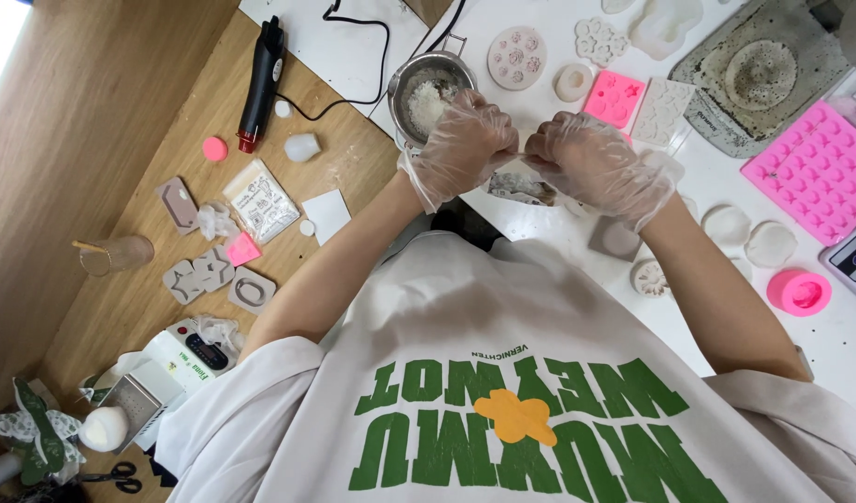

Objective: Preparing soy wax flakes by scooping them into a melting pot.

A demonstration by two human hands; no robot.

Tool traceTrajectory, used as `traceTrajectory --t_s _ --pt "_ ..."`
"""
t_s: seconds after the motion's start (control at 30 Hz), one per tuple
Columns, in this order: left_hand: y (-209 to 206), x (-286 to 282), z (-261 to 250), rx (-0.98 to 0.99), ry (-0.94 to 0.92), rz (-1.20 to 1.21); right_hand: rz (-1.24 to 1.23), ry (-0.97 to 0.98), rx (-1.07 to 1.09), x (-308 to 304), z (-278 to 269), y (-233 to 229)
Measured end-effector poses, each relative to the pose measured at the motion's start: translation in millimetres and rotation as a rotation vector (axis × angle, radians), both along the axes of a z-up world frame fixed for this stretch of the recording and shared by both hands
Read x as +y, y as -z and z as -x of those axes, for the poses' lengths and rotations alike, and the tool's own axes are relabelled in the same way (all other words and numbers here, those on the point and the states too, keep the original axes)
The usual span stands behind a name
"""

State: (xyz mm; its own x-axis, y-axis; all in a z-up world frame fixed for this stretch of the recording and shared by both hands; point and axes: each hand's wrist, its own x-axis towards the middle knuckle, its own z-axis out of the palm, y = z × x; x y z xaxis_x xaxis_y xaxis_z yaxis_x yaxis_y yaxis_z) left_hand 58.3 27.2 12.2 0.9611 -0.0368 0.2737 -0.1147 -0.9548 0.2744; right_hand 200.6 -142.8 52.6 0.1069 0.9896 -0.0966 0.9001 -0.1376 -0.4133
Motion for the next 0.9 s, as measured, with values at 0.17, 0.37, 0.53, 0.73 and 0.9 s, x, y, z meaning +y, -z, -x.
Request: traceTrajectory --t_s 0.17,0.37,0.53,0.73,0.9 --pt "17 13 3 0.029 -0.066 0.010 -0.060 -0.017 0.033 -3 -11 50" --pt "-27 30 17 0.253 -0.132 0.335 -0.021 0.050 -0.057 -8 -9 63" --pt "29 27 13 0.202 -0.167 0.246 -0.029 0.055 -0.034 7 -2 57" --pt "19 24 17 -0.018 0.047 0.067 -0.129 -0.013 -0.010 16 1 58" --pt "16 28 14 -0.032 0.070 0.059 -0.143 0.031 -0.153 11 3 58"
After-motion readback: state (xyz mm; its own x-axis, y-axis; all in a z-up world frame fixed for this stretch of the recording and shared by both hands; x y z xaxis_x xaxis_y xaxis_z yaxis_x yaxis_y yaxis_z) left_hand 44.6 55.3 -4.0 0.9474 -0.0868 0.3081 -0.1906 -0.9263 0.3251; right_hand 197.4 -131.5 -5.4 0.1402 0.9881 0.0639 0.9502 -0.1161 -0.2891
